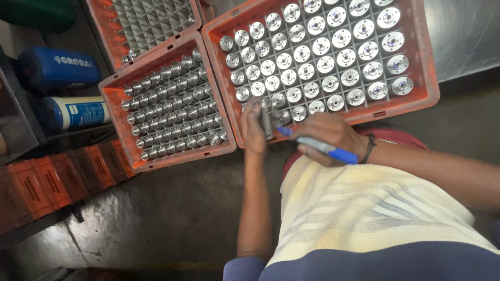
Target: The person picks small cylindrical metal parts from an orange crate, marks each with a blue marker, and places them back into the crate. The person continues this process across multiple crates, systematically marking each part.
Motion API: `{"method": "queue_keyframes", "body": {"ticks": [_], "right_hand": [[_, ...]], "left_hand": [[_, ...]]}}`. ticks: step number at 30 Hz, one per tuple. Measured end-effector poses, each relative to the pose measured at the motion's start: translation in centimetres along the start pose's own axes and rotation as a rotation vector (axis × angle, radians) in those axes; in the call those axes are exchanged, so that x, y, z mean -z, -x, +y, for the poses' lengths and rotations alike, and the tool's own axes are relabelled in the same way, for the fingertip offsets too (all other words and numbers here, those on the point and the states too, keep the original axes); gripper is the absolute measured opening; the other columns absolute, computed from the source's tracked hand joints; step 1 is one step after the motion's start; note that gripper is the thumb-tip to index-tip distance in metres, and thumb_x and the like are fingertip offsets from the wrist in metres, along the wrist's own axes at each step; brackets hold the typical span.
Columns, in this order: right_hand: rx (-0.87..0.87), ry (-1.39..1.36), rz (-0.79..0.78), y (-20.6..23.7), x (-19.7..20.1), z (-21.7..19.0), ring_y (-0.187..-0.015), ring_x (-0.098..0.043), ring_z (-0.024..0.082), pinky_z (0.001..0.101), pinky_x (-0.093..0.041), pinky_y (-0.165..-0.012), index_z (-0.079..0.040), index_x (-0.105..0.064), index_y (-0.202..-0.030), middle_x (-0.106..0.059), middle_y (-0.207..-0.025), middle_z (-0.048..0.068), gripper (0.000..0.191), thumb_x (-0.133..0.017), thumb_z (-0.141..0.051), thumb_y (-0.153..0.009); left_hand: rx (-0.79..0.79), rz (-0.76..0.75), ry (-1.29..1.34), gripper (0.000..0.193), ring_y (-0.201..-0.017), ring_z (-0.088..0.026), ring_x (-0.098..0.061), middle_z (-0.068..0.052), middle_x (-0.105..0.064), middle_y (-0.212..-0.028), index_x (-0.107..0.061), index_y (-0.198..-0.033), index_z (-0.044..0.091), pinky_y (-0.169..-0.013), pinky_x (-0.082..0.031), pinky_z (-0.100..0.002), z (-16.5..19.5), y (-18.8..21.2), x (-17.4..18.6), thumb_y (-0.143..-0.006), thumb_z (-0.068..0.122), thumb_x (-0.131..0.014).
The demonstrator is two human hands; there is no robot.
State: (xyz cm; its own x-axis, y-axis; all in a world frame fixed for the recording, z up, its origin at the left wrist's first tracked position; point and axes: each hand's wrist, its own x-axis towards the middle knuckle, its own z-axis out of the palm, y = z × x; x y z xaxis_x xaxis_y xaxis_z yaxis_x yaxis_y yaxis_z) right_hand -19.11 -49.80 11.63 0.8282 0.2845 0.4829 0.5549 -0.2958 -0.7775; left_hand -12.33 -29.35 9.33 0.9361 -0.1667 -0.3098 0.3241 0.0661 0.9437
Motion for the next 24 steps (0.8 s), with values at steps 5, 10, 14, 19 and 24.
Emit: {"method": "queue_keyframes", "body": {"ticks": [5,10,14,19,24], "right_hand": [[-0.104,0.027,0.112,0.4,0.6,0.3,-0.086,-0.069,0.030,0.0397,-0.054,-0.076,-0.002,-0.067,-0.107,-0.070,-0.096,0.013,0.019,-0.070,-0.006,-0.088],[-0.115,0.019,0.119,0.5,0.8,0.6,-0.085,-0.070,0.028,0.0388,-0.055,-0.075,-0.001,-0.068,-0.107,-0.071,-0.097,0.013,0.018,-0.070,-0.006,-0.089],[-0.115,0.025,0.116,0.5,1.0,0.7,-0.086,-0.070,0.028,0.0387,-0.055,-0.076,-0.001,-0.068,-0.106,-0.072,-0.098,0.013,0.018,-0.070,-0.007,-0.090],[-0.139,0.015,0.102,0.7,1.1,0.8,-0.085,-0.070,0.027,0.0379,-0.055,-0.076,-0.002,-0.070,-0.107,-0.072,-0.097,0.012,0.017,-0.069,-0.008,-0.091],[-0.148,0.020,0.166,0.9,1.8,0.7,-0.084,-0.070,0.026,0.0370,-0.055,-0.074,-0.001,-0.069,-0.108,-0.071,-0.096,0.011,0.017,-0.068,-0.008,-0.092]], "left_hand": [[-0.267,-0.128,-1.118,0.024,-0.081,-0.030,-0.070,-0.016,-0.074,-0.092,-0.078,-0.097,0.009,-0.069,-0.053,-0.043,5.1,1.2,3.4,-0.094,0.032,-0.069],[-0.061,-0.003,-1.058,0.021,-0.070,-0.030,-0.073,-0.013,-0.074,-0.080,-0.075,-0.100,0.010,-0.068,-0.054,-0.043,5.7,1.0,4.2,-0.091,0.028,-0.069],[0.010,-0.073,-1.440,0.027,-0.076,-0.035,-0.071,-0.013,-0.074,-0.076,-0.075,-0.088,0.007,-0.069,-0.053,-0.047,4.2,-0.2,4.6,-0.076,0.030,-0.084],[-0.229,-0.220,-1.618,0.036,-0.078,-0.036,-0.072,-0.016,-0.073,-0.080,-0.077,-0.090,0.011,-0.070,-0.056,-0.048,2.7,-2.0,4.7,-0.060,0.028,-0.089],[-0.196,-0.256,-0.917,0.049,-0.085,-0.032,-0.073,-0.013,-0.073,-0.091,-0.066,-0.102,0.012,-0.076,-0.059,-0.046,6.3,-1.8,7.6,-0.065,0.030,-0.092]]}}
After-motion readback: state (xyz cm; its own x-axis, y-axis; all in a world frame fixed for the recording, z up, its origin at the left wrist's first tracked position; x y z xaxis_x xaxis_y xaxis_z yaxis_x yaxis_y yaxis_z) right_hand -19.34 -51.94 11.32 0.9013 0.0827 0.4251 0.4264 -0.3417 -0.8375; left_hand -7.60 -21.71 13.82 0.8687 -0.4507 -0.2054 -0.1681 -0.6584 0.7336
